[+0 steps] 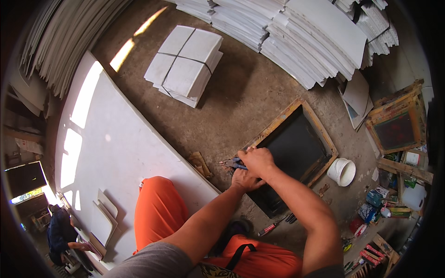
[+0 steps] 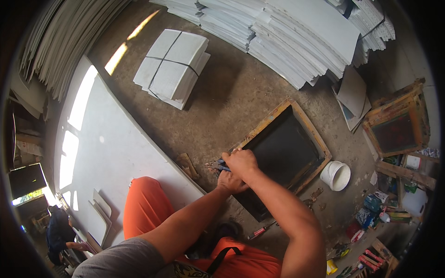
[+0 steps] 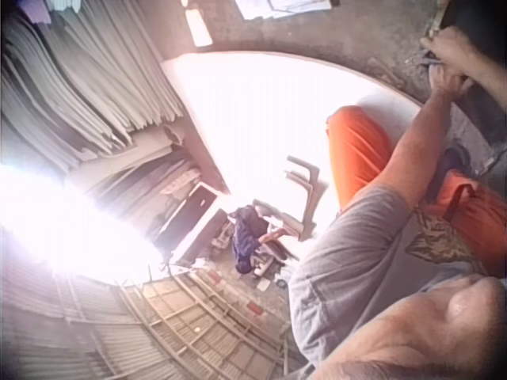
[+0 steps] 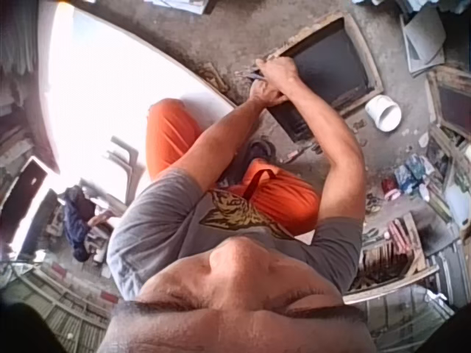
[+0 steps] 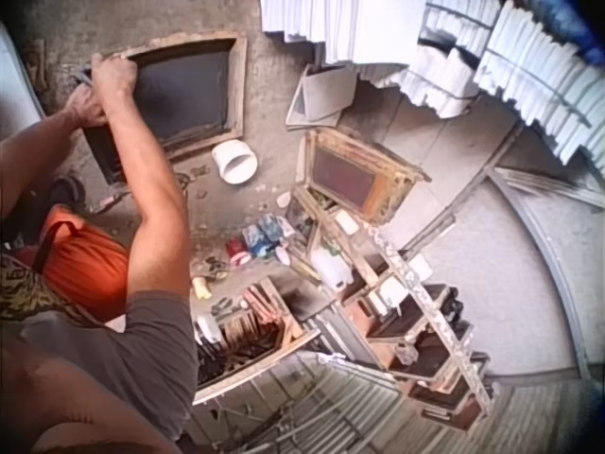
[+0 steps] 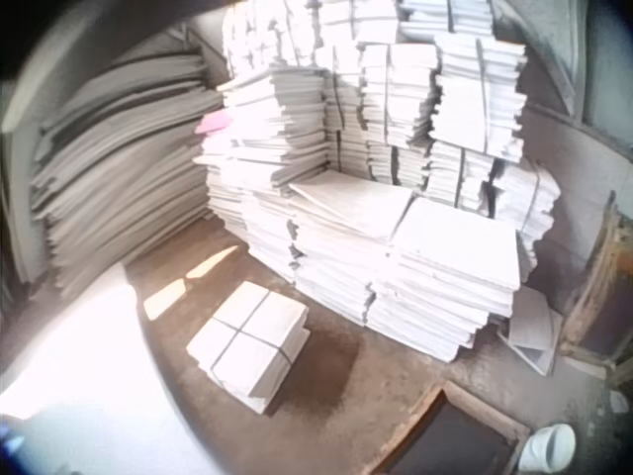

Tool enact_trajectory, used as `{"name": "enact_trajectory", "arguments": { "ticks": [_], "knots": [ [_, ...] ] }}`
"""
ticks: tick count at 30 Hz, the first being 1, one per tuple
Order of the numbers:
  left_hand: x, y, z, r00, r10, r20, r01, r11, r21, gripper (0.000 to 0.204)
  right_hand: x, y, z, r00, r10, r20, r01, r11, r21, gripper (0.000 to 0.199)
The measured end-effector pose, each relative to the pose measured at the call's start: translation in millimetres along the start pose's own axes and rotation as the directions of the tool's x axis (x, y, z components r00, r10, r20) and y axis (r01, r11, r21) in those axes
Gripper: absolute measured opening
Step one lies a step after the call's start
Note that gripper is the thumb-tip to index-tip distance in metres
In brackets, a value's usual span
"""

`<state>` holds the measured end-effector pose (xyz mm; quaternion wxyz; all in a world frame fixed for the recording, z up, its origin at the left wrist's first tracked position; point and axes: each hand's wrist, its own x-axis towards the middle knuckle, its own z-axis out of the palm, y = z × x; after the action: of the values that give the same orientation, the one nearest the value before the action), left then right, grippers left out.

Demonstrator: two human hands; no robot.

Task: The person sits on the floor and cleans a wooden screen frame with a cloth. They then use a utility knife to scrape and remove old material from the frame's edges and corners. Finally, they use a blue scraper tool to further clean the frame surface.

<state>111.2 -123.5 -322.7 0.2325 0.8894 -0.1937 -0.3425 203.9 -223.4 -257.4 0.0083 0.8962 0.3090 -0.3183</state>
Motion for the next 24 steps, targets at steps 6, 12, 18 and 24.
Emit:
{"name": "enact_trajectory", "arguments": {
  "ticks": [6, 12, 18, 24],
  "knots": [
    [6, -7, 24, 0.965, 0.015, -0.263, -0.014, 1.000, 0.008, 0.089, -11, -20, 10, 0.994, 0.069, -0.086, -0.074, 0.996, -0.050, 0.040],
    [1, 18, -46, 0.934, -0.098, 0.343, 0.118, 0.992, -0.038, 0.079, -3, 13, 13, 0.982, -0.148, -0.121, 0.121, 0.971, -0.206, 0.035],
    [1, 0, 9, 0.930, 0.125, -0.345, -0.056, 0.977, 0.205, 0.085, 35, 36, 15, 0.914, -0.366, -0.173, 0.276, 0.877, -0.394, 0.035],
    [2, -1, 9, 0.937, 0.122, -0.326, -0.093, 0.990, 0.104, 0.068, 52, 40, 10, 0.919, -0.394, -0.027, 0.357, 0.858, -0.369, 0.025]
  ]
}}
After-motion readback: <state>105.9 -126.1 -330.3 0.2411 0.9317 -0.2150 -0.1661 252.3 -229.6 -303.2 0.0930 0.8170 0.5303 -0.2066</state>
